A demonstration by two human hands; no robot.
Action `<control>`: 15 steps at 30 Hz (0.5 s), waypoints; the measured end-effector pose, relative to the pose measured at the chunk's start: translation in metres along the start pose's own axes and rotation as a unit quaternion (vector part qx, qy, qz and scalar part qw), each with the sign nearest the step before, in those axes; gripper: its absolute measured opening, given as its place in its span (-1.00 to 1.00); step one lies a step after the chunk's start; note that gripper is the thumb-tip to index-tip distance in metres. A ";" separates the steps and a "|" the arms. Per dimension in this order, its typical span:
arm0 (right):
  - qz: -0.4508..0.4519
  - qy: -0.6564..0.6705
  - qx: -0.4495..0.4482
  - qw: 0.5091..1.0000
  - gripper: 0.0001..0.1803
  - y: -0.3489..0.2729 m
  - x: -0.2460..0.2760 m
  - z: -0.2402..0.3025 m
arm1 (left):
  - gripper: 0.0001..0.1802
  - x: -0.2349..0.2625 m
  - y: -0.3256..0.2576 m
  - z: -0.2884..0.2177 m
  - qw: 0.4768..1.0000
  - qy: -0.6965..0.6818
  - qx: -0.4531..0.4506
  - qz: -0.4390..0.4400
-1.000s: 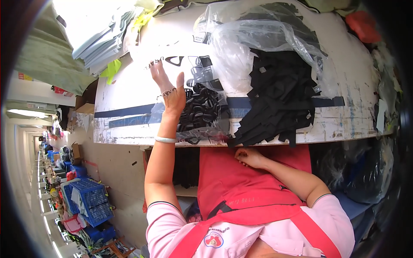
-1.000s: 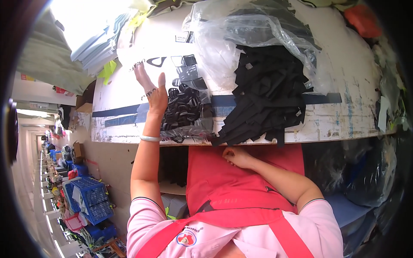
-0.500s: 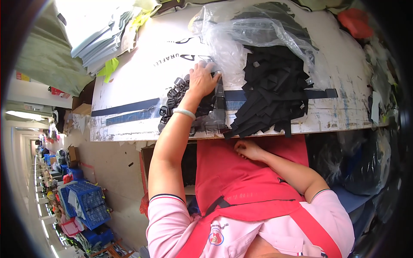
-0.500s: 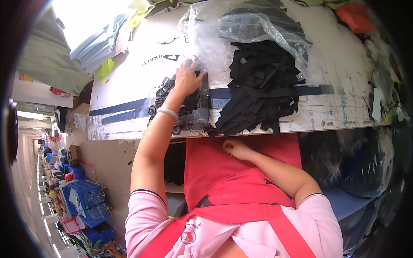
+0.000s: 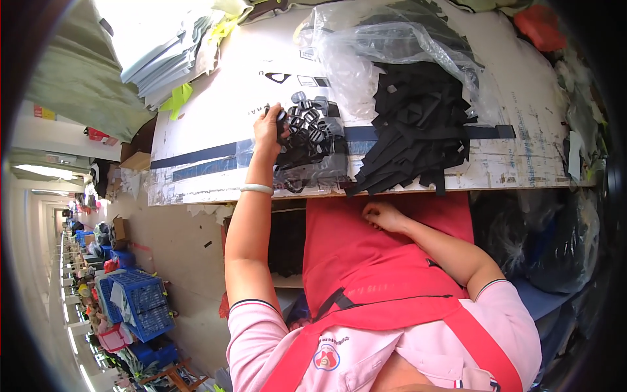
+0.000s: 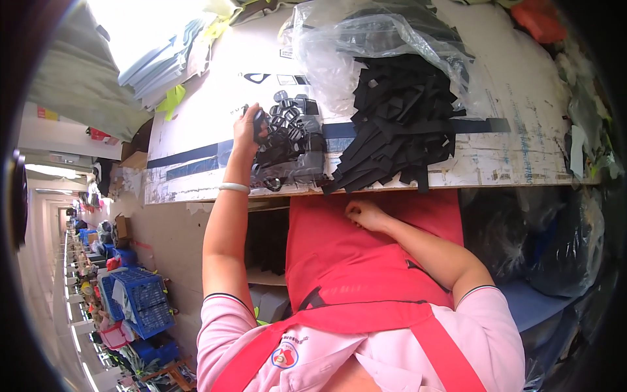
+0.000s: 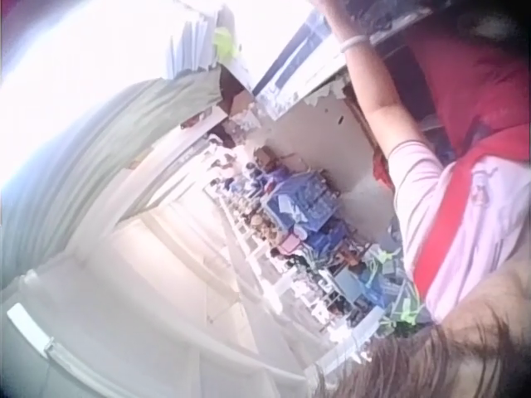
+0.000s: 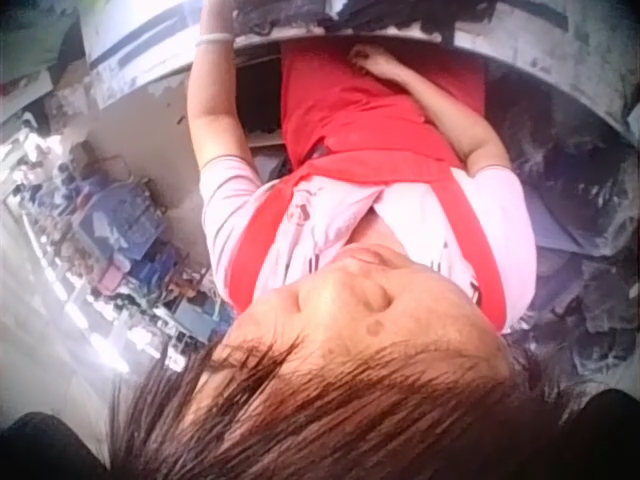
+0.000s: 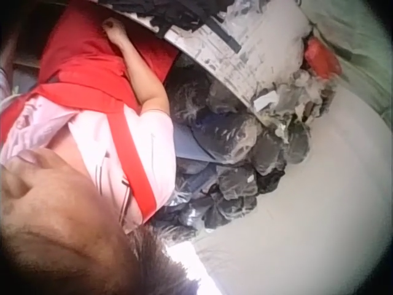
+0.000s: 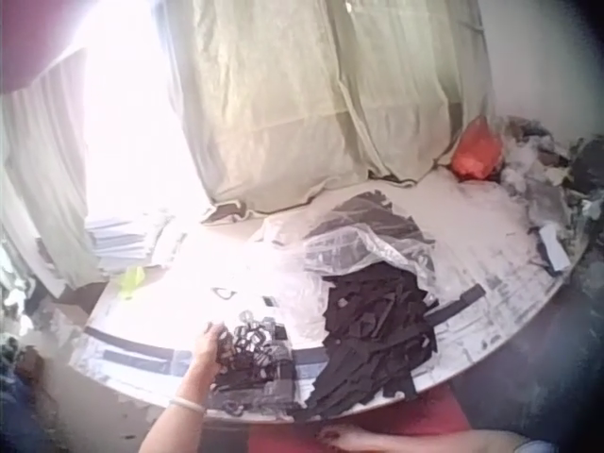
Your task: Assembling plastic buckles onto nylon straps by hand at a workbench.
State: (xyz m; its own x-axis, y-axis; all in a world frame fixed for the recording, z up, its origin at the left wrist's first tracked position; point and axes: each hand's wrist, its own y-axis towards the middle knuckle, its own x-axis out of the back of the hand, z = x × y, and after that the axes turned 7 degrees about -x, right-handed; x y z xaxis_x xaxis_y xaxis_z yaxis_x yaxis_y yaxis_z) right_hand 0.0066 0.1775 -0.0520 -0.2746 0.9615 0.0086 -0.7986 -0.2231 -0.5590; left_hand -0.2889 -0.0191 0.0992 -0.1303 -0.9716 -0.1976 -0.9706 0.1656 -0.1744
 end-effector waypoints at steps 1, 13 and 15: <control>-0.005 0.003 0.002 1.000 -0.86 -0.001 -0.001 0.002 | -0.73 0.009 -0.001 0.000 0.998 -0.052 0.016 0.032; -0.013 -0.080 0.023 0.996 -0.83 -0.003 -0.002 0.000 | -0.65 0.019 -0.023 0.008 0.948 -0.309 0.051 0.059; -0.029 -0.124 0.077 0.989 -0.83 -0.013 -0.004 0.007 | -0.68 0.017 -0.038 0.005 0.896 -0.423 0.110 0.078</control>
State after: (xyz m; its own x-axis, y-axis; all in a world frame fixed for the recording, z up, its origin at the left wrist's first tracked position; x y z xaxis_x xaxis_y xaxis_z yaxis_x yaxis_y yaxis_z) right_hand 0.0140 0.1749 -0.0388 -0.3339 0.9088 0.2503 -0.8834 -0.2091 -0.4193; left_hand -0.2529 -0.0409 0.0975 0.0297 -0.4738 -0.8801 -0.8782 0.4082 -0.2494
